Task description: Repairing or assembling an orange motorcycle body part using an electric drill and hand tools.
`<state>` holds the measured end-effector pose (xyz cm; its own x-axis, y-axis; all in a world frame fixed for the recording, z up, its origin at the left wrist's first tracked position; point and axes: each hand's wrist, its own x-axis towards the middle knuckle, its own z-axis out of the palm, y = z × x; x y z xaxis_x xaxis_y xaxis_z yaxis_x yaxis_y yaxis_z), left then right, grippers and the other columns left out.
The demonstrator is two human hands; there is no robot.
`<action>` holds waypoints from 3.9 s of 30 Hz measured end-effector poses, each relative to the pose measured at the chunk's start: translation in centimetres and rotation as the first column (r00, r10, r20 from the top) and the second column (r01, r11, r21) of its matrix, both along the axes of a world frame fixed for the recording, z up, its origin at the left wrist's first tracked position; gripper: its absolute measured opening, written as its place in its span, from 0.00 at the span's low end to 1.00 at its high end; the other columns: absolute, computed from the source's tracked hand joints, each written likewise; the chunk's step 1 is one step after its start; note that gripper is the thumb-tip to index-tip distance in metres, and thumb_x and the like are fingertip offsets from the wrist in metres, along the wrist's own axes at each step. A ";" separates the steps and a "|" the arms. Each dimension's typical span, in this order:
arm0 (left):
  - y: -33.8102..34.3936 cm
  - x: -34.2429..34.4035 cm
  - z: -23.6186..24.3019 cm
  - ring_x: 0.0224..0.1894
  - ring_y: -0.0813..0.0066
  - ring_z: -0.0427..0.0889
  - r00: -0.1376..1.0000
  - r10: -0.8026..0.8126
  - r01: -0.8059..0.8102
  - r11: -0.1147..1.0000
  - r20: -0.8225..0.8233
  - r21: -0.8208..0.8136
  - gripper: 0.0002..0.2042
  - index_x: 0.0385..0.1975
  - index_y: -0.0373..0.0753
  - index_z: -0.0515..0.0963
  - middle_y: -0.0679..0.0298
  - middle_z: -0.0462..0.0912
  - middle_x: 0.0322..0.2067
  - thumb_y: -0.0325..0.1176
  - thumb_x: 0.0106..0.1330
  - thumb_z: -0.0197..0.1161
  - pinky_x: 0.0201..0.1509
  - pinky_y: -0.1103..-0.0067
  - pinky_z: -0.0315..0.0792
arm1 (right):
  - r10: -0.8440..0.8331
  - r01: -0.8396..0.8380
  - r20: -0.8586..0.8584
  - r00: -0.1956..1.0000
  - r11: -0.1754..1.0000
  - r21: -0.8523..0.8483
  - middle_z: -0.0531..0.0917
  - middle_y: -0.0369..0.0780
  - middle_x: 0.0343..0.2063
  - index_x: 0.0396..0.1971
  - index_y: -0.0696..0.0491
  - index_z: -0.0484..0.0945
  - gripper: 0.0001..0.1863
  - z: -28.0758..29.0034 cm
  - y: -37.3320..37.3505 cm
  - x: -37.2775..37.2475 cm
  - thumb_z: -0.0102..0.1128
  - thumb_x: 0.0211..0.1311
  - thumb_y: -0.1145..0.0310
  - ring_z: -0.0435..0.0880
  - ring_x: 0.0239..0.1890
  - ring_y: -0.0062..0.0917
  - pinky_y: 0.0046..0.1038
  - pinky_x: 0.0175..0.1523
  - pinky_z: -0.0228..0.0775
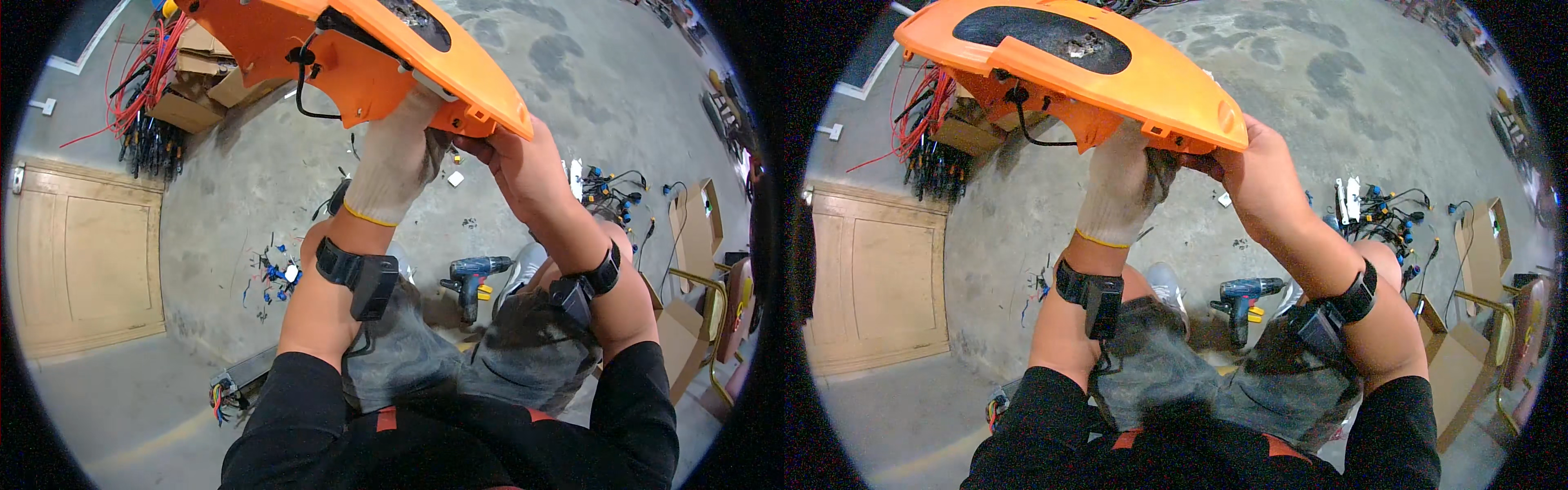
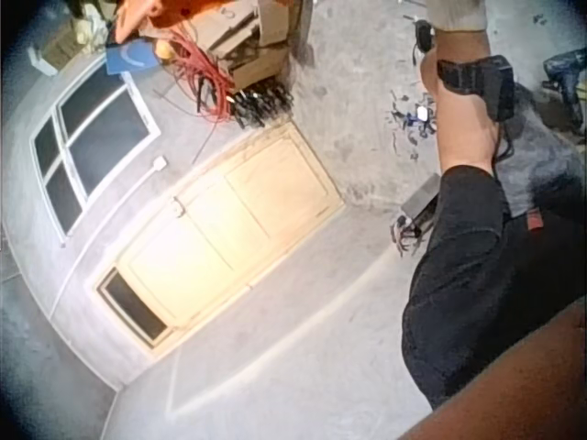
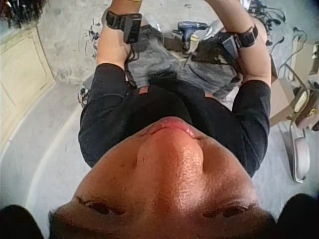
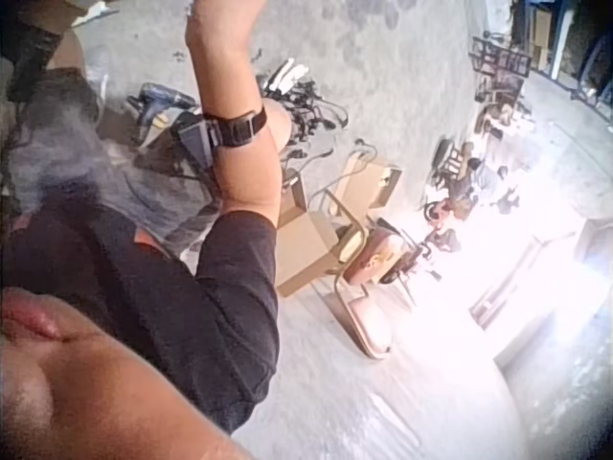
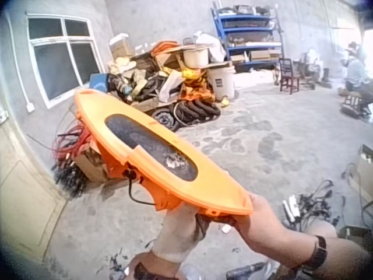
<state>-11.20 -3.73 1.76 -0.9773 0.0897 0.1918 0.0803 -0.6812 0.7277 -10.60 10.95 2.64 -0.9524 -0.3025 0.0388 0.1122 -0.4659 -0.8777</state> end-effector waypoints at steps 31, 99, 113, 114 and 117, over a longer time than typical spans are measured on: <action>0.4 -0.1 0.3 0.42 0.63 0.84 0.992 0.084 -0.088 0.995 0.096 0.040 0.19 0.52 0.38 0.70 0.59 0.80 0.44 0.39 0.66 0.63 0.33 0.68 0.84 | 0.081 -0.039 0.304 0.949 0.989 -0.142 0.81 0.40 0.40 0.49 0.59 0.70 0.13 -0.6 0.9 -0.9 0.54 0.68 0.70 0.83 0.40 0.25 0.22 0.41 0.76; -7.9 -4.0 -2.7 0.52 0.53 0.78 0.774 0.306 -0.479 0.856 0.555 0.195 0.19 0.54 0.37 0.69 0.55 0.77 0.50 0.17 0.62 0.56 0.54 0.48 0.77 | 0.290 -0.287 0.199 0.936 0.301 0.910 0.84 0.43 0.23 0.30 0.58 0.78 0.06 -31.6 3.4 -4.0 0.59 0.60 0.71 0.86 0.22 0.27 0.30 0.32 0.78; -8.8 2.2 -1.0 0.49 0.55 0.79 0.861 0.357 -0.440 0.880 0.361 0.180 0.20 0.56 0.40 0.69 0.57 0.77 0.51 0.19 0.64 0.53 0.51 0.52 0.79 | 0.215 0.158 -0.243 0.946 0.348 0.924 0.84 0.41 0.26 0.35 0.60 0.78 0.08 6.7 12.4 5.1 0.59 0.63 0.70 0.85 0.29 0.27 0.29 0.37 0.75; -9.1 2.3 -0.8 0.49 0.56 0.79 0.866 0.331 -0.437 0.866 0.376 0.243 0.21 0.57 0.40 0.69 0.57 0.77 0.51 0.19 0.63 0.54 0.50 0.54 0.80 | 0.189 0.186 -0.276 0.942 0.393 0.901 0.84 0.41 0.25 0.36 0.60 0.78 0.08 9.1 13.1 7.1 0.60 0.63 0.70 0.85 0.30 0.25 0.28 0.37 0.75; -9.9 3.3 -0.5 0.48 0.56 0.80 0.891 0.338 -0.412 0.882 0.303 0.228 0.20 0.56 0.39 0.69 0.55 0.77 0.50 0.19 0.63 0.55 0.51 0.55 0.80 | 0.168 0.219 -0.354 0.920 0.529 0.820 0.83 0.40 0.26 0.39 0.60 0.77 0.09 12.5 15.4 12.2 0.60 0.63 0.71 0.84 0.32 0.21 0.26 0.38 0.74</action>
